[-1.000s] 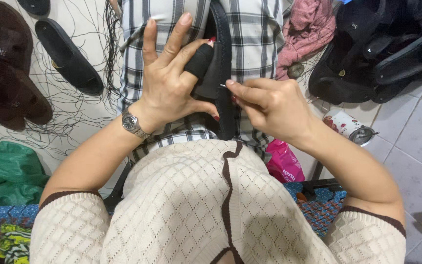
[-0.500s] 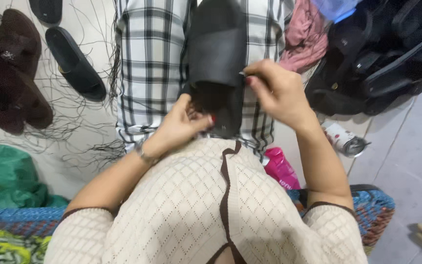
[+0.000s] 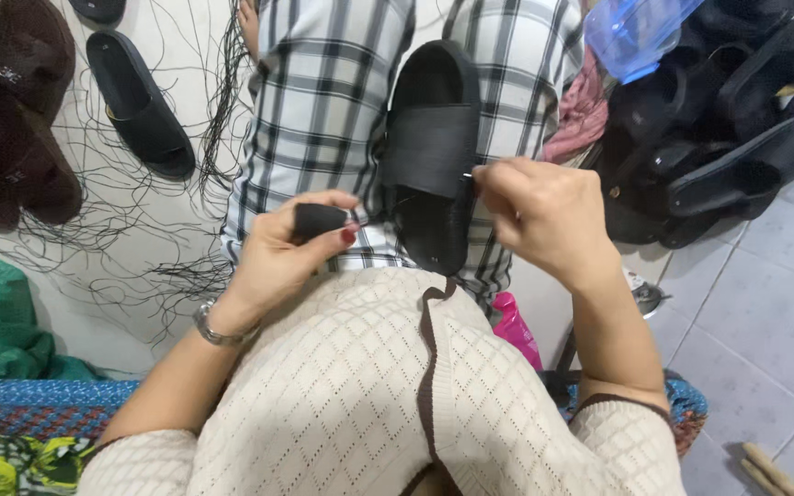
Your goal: The person sits on the floor and sews a black slip-on shoe using a needle and thread. They repeatedly push the needle through the shoe's upper and pull the thread to stitch it.
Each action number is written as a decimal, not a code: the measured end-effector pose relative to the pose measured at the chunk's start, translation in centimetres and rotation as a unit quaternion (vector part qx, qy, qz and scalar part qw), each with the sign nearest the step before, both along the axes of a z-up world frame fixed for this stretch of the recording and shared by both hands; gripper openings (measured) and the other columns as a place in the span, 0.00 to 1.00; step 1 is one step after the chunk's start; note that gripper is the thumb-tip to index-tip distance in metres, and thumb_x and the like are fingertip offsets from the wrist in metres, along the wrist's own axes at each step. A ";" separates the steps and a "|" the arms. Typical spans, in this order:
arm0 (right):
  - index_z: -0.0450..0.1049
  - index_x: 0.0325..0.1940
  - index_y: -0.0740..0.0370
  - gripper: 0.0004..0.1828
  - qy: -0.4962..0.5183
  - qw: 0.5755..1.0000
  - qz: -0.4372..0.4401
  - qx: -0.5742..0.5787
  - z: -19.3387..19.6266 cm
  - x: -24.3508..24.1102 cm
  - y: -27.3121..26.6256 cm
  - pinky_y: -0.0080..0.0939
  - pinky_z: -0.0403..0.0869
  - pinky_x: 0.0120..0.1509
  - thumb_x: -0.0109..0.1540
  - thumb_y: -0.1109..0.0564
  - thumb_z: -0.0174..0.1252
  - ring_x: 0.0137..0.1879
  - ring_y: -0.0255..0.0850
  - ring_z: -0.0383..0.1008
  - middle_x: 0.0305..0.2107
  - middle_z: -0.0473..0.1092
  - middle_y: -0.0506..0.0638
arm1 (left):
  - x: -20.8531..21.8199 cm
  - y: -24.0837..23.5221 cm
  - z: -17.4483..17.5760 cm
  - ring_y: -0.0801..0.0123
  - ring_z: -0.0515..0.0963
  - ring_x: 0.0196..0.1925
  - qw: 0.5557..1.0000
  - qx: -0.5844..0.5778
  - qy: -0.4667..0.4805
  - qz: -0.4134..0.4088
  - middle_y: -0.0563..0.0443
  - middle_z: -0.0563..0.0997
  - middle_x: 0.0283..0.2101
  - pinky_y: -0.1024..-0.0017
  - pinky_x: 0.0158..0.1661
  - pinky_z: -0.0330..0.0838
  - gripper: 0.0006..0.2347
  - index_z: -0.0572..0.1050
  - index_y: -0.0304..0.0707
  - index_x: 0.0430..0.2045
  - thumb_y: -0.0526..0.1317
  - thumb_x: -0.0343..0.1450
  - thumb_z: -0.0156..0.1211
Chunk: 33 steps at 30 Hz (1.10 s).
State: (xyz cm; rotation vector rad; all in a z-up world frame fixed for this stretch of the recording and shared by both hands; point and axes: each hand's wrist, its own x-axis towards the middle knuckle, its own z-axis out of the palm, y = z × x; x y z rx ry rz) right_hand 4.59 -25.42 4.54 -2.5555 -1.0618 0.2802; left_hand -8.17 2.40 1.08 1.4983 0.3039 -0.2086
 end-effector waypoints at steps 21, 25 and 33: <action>0.74 0.47 0.39 0.14 -0.030 0.986 0.075 -0.145 2.2 -0.4 0.9 0.41 0.74 0.26 0.58 0.54 0.52 0.24 0.41 0.76 0.23 0.71 0.40 | 1.4 -5.5 -2.2 0.88 0.69 0.18 0.922 -0.295 0.239 0.081 0.58 0.77 0.20 0.89 0.19 0.61 0.04 0.79 0.38 0.35 0.30 0.70 0.66; 0.72 0.54 0.43 0.18 -0.007 0.986 0.076 -0.148 5.4 -1.2 -1.7 0.37 0.75 0.31 0.60 0.55 0.51 0.28 0.40 0.78 0.29 0.71 0.43 | 2.0 -2.9 -1.0 0.83 0.73 0.21 0.955 -0.187 0.228 0.007 0.50 0.80 0.23 0.85 0.22 0.69 0.06 0.80 0.30 0.35 0.30 0.68 0.68; 0.81 0.46 0.63 0.12 0.277 0.920 -0.095 0.259 1.2 -1.1 -3.8 0.50 0.76 0.54 0.60 0.57 0.64 0.49 0.54 0.80 0.42 0.77 0.59 | 0.4 -0.9 -0.3 0.74 0.84 0.36 0.979 -0.071 0.166 0.095 0.42 0.86 0.36 0.73 0.41 0.82 0.12 0.80 0.28 0.44 0.27 0.67 0.68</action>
